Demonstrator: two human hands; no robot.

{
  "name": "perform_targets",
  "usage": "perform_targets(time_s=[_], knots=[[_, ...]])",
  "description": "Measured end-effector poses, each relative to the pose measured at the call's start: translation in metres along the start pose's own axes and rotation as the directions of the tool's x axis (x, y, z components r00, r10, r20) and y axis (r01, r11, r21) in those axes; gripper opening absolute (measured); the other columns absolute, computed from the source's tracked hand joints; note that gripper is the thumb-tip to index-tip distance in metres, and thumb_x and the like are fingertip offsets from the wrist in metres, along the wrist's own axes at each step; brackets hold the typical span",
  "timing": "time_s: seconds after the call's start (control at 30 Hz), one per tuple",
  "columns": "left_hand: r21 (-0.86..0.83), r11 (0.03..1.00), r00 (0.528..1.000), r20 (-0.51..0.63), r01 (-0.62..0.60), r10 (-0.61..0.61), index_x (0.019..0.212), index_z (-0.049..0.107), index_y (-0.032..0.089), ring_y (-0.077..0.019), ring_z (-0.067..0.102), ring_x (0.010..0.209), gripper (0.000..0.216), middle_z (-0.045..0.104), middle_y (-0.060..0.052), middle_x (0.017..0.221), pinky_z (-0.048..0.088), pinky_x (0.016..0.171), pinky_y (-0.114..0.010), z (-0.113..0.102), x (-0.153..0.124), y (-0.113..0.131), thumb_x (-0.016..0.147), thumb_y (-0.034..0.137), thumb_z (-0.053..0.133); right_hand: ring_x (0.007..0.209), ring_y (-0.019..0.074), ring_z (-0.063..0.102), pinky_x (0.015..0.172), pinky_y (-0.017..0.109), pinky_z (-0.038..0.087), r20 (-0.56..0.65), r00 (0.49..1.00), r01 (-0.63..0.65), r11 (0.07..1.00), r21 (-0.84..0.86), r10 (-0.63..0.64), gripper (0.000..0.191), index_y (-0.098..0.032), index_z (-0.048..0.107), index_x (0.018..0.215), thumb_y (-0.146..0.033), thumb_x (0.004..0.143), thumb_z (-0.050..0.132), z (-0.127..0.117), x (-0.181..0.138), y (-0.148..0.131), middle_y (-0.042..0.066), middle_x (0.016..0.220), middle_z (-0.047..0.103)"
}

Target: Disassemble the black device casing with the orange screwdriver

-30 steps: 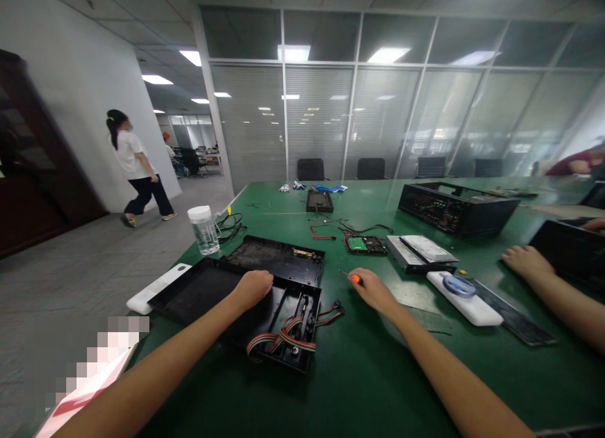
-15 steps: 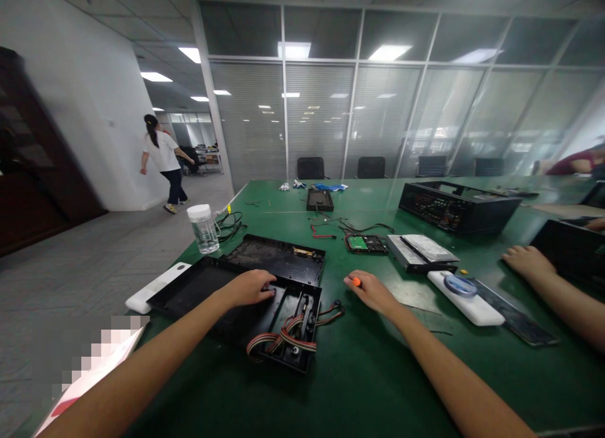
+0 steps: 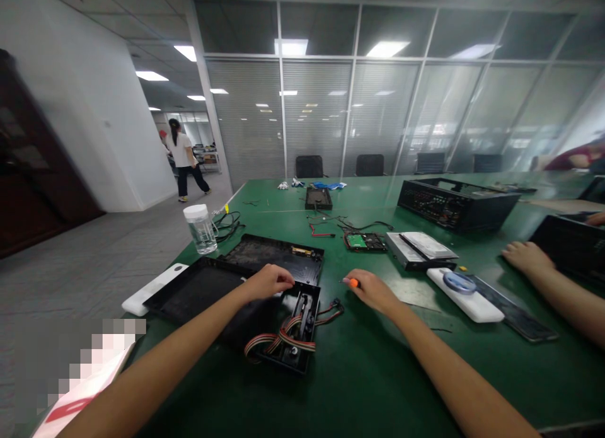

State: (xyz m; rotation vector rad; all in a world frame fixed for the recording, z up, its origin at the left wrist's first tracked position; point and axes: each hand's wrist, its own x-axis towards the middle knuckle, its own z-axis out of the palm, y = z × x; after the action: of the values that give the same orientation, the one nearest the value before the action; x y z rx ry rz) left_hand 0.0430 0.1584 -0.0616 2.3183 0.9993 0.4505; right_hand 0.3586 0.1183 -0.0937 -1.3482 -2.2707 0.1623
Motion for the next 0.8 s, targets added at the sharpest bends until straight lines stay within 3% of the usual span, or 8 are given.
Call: perform_targets(time_s=[0.13, 0.27, 0.57, 0.8], knots=[[-0.415, 0.875, 0.968, 0.089, 0.25, -0.235, 0.081, 0.064, 0.007, -0.0112, 0.053, 0.053, 0.03, 0.059, -0.002, 0.06, 0.042, 0.054, -0.023, 0.025, 0.019, 0.01, 0.067, 0.033, 0.064, 0.085, 0.0178, 0.056, 0.076, 0.029, 0.042, -0.019, 1.0, -0.004, 1.0, 0.005, 0.004, 0.023, -0.02, 0.061, 0.09, -0.03, 0.087, 0.041, -0.002, -0.001, 0.0, 0.006, 0.089, 0.063], [-0.572, 0.769, 0.957, 0.121, 0.284, -0.264, 0.074, 0.063, 0.006, -0.0089, 0.049, 0.052, 0.035, 0.057, -0.001, 0.059, 0.04, 0.052, -0.022, 0.038, 0.02, 0.008, 0.06, 0.037, 0.068, 0.083, 0.0173, 0.057, 0.075, 0.029, 0.042, -0.014, 1.0, -0.015, 1.0, 0.007, 0.015, 0.023, -0.02, 0.061, 0.09, -0.031, 0.087, 0.041, -0.001, -0.001, 0.003, 0.006, 0.089, 0.063], [-0.466, 0.846, 0.966, 0.146, 0.258, -0.214, 0.073, 0.062, 0.008, -0.0074, 0.045, 0.047, 0.031, 0.052, 0.002, 0.055, 0.037, 0.049, -0.02, 0.041, 0.018, 0.007, 0.067, 0.038, 0.06, 0.083, 0.0168, 0.056, 0.074, 0.027, 0.042, 0.027, 0.999, 0.041, 0.999, -0.014, -0.041, 0.019, -0.02, 0.06, 0.091, -0.025, 0.085, 0.043, 0.001, 0.0, 0.0, 0.005, 0.089, 0.062], [-0.297, 0.925, 0.972, 0.091, 0.236, -0.219, 0.079, 0.064, 0.008, -0.0088, 0.047, 0.049, 0.027, 0.056, 0.0, 0.06, 0.036, 0.048, -0.019, 0.044, 0.015, 0.01, 0.072, 0.033, 0.054, 0.077, 0.0176, 0.055, 0.069, 0.029, 0.041, 0.003, 0.999, -0.052, 0.996, 0.069, 0.052, 0.018, -0.021, 0.057, 0.089, -0.034, 0.084, 0.045, 0.0, 0.002, -0.003, 0.004, 0.083, 0.06]])
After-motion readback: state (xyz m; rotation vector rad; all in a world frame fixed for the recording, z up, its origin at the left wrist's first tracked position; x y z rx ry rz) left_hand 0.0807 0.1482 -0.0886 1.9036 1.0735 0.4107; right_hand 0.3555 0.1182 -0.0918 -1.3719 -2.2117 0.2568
